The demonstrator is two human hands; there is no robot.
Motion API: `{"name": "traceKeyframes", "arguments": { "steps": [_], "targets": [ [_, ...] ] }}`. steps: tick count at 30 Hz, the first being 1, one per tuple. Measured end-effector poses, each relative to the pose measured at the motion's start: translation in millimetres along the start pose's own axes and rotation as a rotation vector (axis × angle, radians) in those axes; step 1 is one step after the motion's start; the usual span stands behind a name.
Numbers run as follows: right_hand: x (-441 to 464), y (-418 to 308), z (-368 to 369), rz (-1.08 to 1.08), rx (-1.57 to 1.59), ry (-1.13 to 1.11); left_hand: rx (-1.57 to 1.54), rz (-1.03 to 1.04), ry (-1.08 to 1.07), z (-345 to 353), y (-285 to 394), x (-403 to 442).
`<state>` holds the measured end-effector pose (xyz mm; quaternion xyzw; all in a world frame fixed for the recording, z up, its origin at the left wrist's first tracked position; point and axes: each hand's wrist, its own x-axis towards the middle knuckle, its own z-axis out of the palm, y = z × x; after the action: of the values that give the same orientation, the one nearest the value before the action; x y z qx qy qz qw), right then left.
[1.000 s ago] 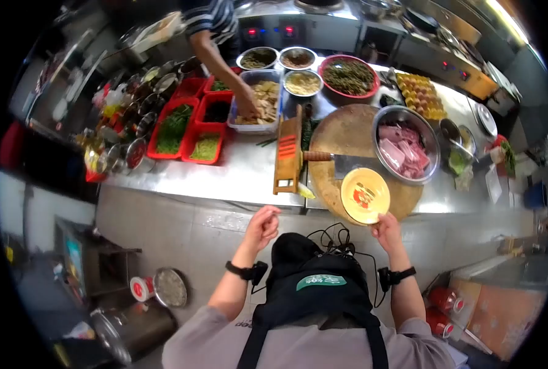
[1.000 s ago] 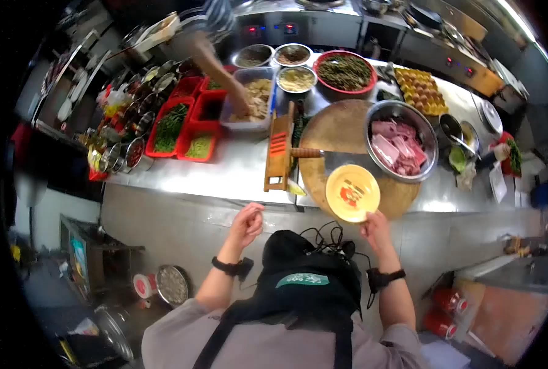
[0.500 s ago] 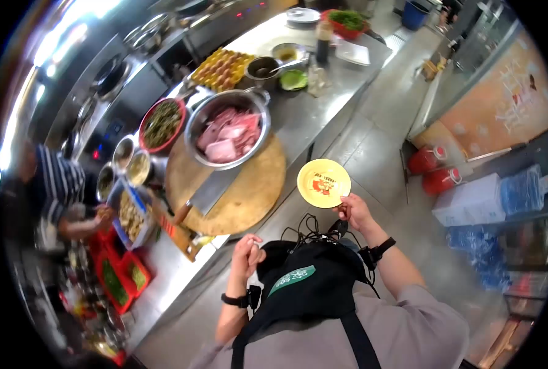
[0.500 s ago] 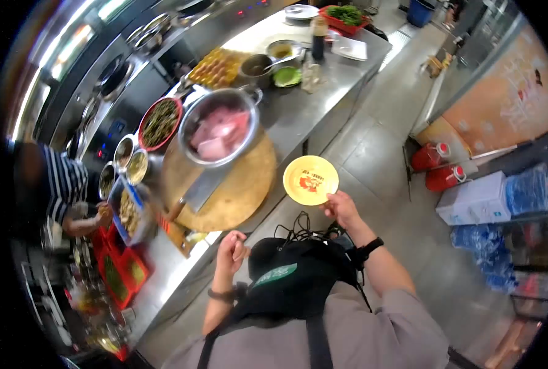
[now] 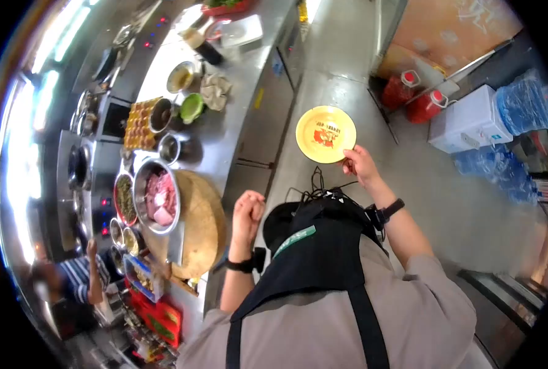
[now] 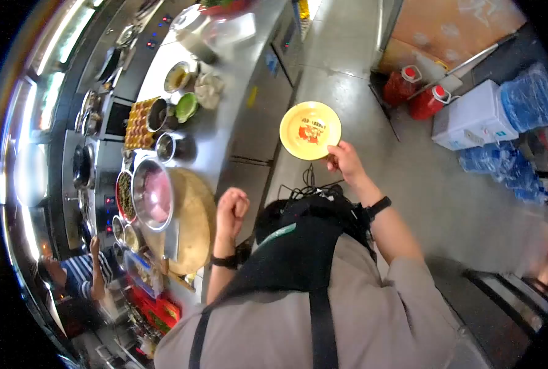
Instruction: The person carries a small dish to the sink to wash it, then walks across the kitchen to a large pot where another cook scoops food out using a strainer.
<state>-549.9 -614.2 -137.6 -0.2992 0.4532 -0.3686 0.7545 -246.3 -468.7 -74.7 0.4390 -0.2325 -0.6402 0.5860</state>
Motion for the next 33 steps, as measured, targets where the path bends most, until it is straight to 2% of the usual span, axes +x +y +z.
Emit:
{"name": "traceKeyframes", "arguments": {
  "steps": [4, 9, 15, 19, 21, 23, 27, 30, 33],
  "targets": [
    [20.5, -33.8, -36.8, -0.011, 0.013, 0.017, 0.013, -0.019, -0.059, 32.2, 9.3, 59.4],
    [70.5, -54.9, -68.1, -0.008, 0.031, 0.044, 0.041, -0.1, -0.008, 52.5, 6.0, 120.7],
    [152.6, -112.4, -79.2, 0.007, 0.035, 0.085, 0.008, -0.082, 0.022, 61.7, 6.0, 228.7],
    [218.0, -174.0, -85.6, -0.031, -0.088, 0.167, -0.032, -0.041, -0.109, 86.2, 37.0, 334.4],
    [245.1, -202.1, -85.8, -0.038, -0.018, 0.219, -0.131, -0.043, -0.135, 104.2, 49.9, 388.1],
    [278.4, -237.3, -88.0, -0.085, 0.017, 0.203, -0.108, -0.061, -0.281, 126.9, 73.5, 451.5],
    [337.9, -302.9, -103.8, -0.127, 0.023, 0.271, -0.048, -0.043, -0.376, 188.9, 112.0, 568.8],
    [365.5, -332.8, -125.7, -0.155, 0.105, 0.338, -0.084, -0.043, -0.435, 236.3, 122.3, 629.2],
    [416.6, -364.6, -156.1, -0.19, 0.075, 0.421, 0.027, -0.05, -0.514, 260.1, 104.8, 707.9]
  ]
}}
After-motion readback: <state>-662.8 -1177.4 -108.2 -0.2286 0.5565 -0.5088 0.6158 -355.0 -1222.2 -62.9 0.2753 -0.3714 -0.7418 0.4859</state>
